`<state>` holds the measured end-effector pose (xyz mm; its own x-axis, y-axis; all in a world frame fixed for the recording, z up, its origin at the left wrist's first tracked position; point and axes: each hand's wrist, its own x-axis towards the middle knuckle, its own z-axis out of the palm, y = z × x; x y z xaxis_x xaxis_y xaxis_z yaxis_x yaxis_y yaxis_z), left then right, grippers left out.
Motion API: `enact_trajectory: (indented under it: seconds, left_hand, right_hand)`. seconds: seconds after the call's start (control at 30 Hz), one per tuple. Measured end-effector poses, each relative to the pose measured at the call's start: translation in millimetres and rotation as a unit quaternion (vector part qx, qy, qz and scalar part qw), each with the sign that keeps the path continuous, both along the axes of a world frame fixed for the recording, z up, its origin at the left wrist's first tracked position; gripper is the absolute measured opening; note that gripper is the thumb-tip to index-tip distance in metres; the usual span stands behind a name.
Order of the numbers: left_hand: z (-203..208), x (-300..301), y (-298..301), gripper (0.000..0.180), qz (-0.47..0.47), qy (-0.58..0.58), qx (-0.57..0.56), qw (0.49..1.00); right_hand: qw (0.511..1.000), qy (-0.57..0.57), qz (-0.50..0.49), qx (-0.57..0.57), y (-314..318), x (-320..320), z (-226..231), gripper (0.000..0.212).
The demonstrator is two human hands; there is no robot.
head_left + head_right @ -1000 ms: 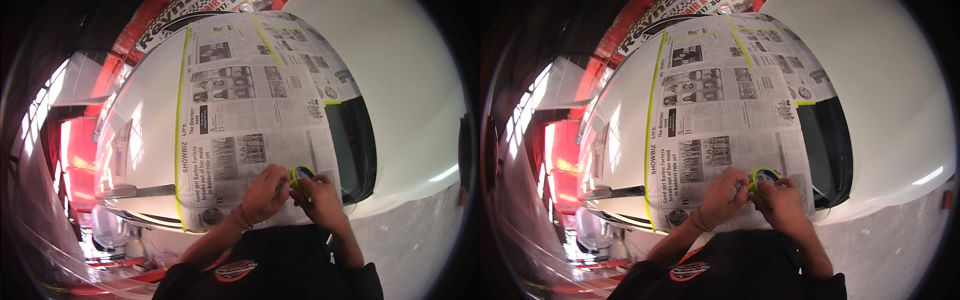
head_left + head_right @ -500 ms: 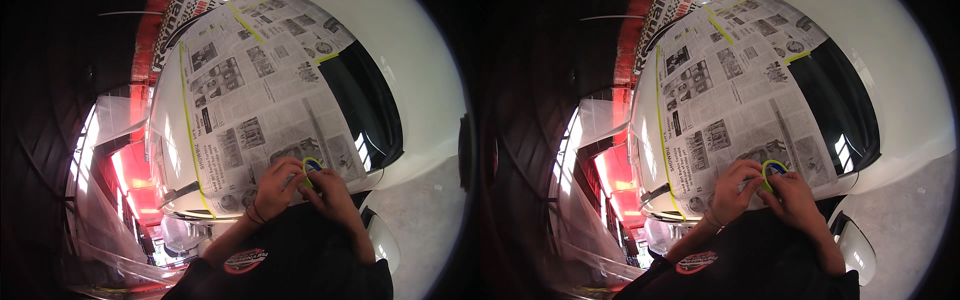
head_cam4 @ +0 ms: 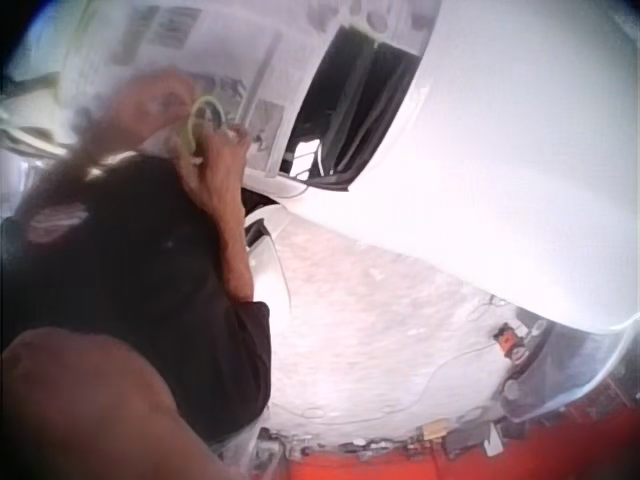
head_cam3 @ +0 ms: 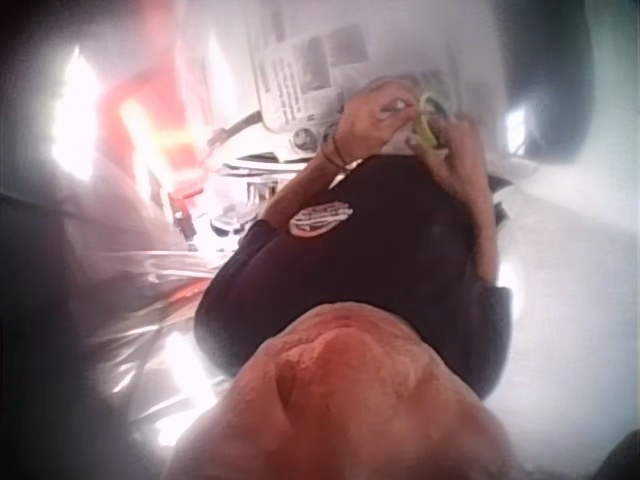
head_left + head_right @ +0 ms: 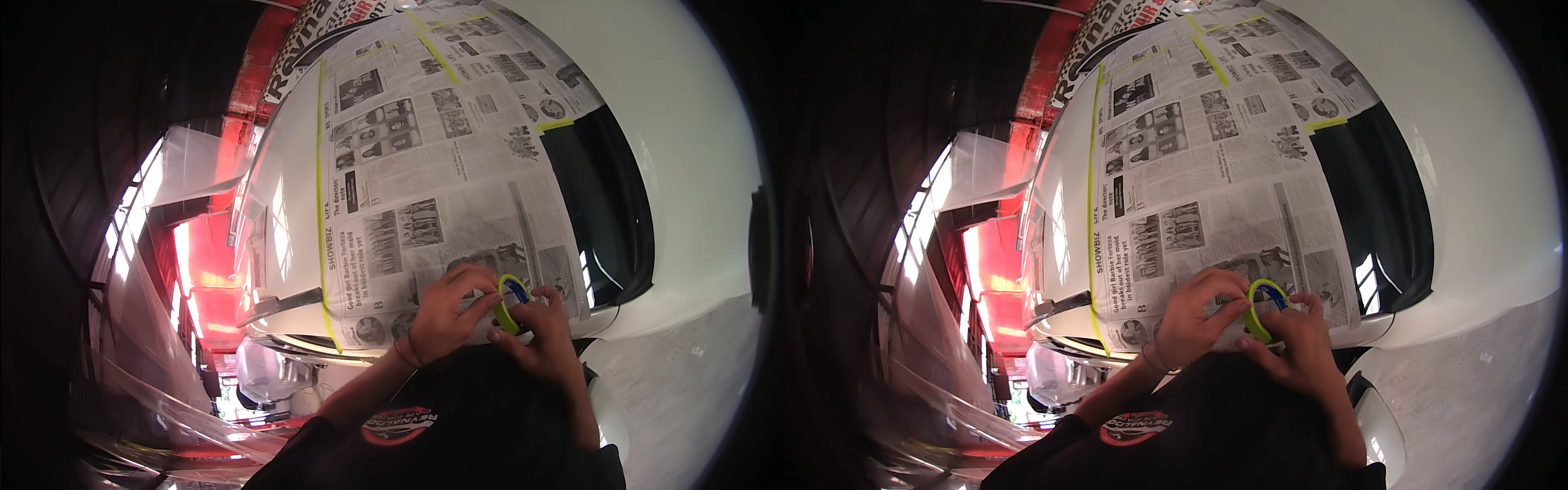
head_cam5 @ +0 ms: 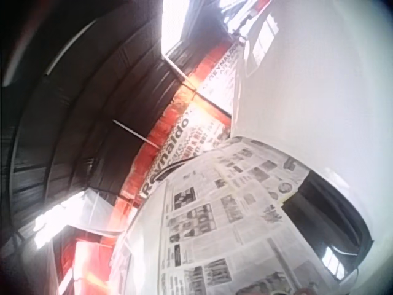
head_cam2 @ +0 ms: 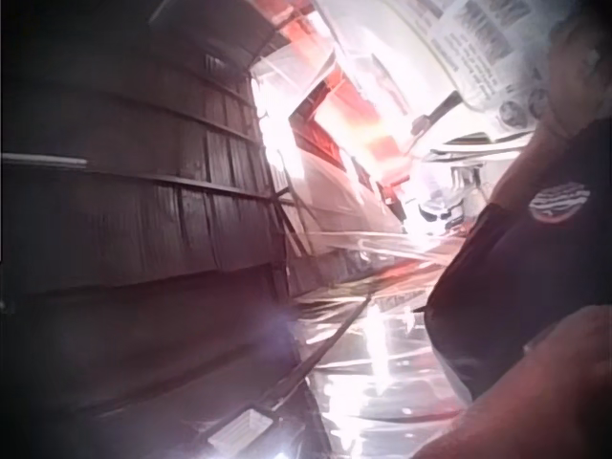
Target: The person places newspaper sheets over the hood of a white car and secures them with yellow masking tape. They smooth the paper and apply tape along the edges to cover the surface completely.
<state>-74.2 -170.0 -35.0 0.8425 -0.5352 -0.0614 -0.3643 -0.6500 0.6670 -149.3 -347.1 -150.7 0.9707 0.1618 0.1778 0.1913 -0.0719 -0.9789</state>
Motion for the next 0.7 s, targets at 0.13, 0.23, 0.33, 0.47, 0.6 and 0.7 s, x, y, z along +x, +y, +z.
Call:
enact_trajectory:
  seconds: [0.13, 0.23, 0.33, 0.47, 0.6, 0.7]
  left_hand:
    - [8.9, -0.4, 31.3, 0.013, 0.058, 0.033, -0.030, 0.997]
    - [3.5, 1.0, 59.3, 0.014, 0.065, 0.020, -0.042, 0.997]
    - [8.8, 2.9, 83.8, 0.012, 0.121, 0.066, -0.058, 0.989]
    - [12.8, 8.9, 120.7, 0.011, 0.176, 0.064, -0.061, 0.980]
    - [27.0, 23.8, 158.7, 0.015, 0.196, 0.057, -0.060, 0.977]
    - [30.1, 46.5, 188.0, 0.021, 0.213, 0.053, -0.085, 0.972]
  right_hand:
    - [0.997, -0.058, 0.053, -0.017, 7.3, 6.4, 12.3, 0.036]
    - [0.994, -0.063, 0.090, -0.019, 17.6, 11.3, 22.2, 0.038]
    - [0.985, -0.047, 0.165, 0.032, 25.6, 23.4, 36.7, 0.040]
    - [0.969, -0.038, 0.242, 0.024, 43.5, 58.3, 61.8, 0.041]
    - [0.936, -0.050, 0.340, 0.072, 75.0, 100.6, 70.1, 0.034]
    - [0.919, -0.086, 0.355, 0.145, 102.0, 144.7, 87.5, 0.030]
